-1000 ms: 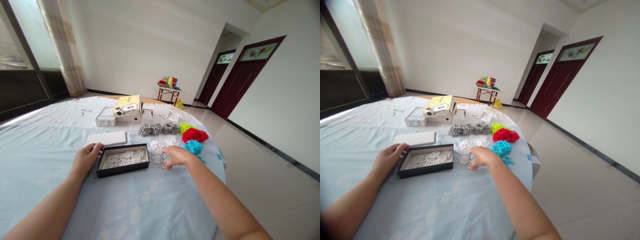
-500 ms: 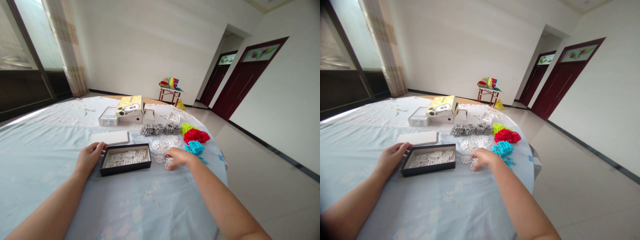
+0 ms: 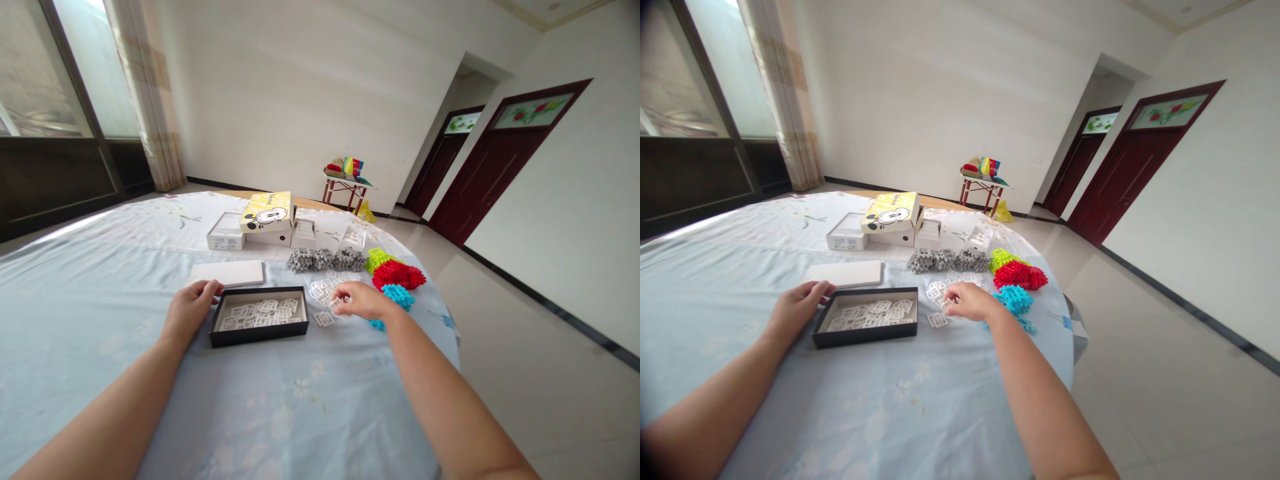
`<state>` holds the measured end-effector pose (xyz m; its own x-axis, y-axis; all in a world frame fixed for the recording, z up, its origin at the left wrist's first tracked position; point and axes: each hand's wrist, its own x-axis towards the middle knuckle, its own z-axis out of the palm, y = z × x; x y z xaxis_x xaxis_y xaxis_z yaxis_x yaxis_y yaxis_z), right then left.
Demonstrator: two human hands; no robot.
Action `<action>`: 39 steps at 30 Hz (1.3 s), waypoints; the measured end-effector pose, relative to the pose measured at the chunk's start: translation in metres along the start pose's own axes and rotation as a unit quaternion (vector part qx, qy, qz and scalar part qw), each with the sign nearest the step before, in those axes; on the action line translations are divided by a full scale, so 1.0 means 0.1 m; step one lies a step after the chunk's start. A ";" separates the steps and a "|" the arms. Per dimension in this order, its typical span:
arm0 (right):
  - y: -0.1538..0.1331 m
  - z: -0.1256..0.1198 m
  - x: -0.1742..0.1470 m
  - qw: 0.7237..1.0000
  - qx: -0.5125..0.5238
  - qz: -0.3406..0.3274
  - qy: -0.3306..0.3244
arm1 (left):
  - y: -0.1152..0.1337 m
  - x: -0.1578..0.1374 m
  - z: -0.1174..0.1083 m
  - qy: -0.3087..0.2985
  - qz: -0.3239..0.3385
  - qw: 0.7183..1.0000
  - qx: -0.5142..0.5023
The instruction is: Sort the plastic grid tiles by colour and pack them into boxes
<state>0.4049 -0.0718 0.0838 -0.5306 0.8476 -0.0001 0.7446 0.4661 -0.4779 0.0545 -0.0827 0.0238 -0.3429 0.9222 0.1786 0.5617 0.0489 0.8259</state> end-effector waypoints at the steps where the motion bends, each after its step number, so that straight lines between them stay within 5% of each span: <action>1: -0.07 -0.02 0.04 0.999 0.019 -0.012 0.036 | 0.01 0.00 0.00 0.001 -0.001 1.000 0.000; 6: -0.48 0.03 0.35 0.981 0.107 -0.082 0.138 | 0.03 -0.01 0.00 0.008 -0.001 1.000 -0.002; 13: -0.74 0.23 0.57 0.959 0.226 -0.137 0.106 | -0.05 0.02 0.04 0.014 0.004 0.999 -0.029; 20: -0.36 0.22 0.37 0.978 0.140 -0.046 0.148 | 0.01 -0.01 0.01 0.011 0.002 1.000 -0.010; 25: -0.06 0.28 0.21 0.998 0.037 0.030 0.042 | 0.03 -0.02 0.01 0.012 -0.001 1.000 0.007; 30: 0.04 0.37 0.21 0.999 -0.027 0.005 -0.047 | 0.01 -0.01 0.01 0.015 0.000 1.000 0.019; 39: 0.09 0.40 0.24 0.998 -0.028 0.009 -0.060 | -0.02 0.02 0.00 0.005 0.004 1.000 0.026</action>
<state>0.3827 -0.0570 0.0448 -0.5598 0.8206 -0.1152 0.7738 0.4679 -0.4270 0.0532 -0.0812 0.0226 -0.3458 0.9185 0.1919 0.6034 0.0611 0.7951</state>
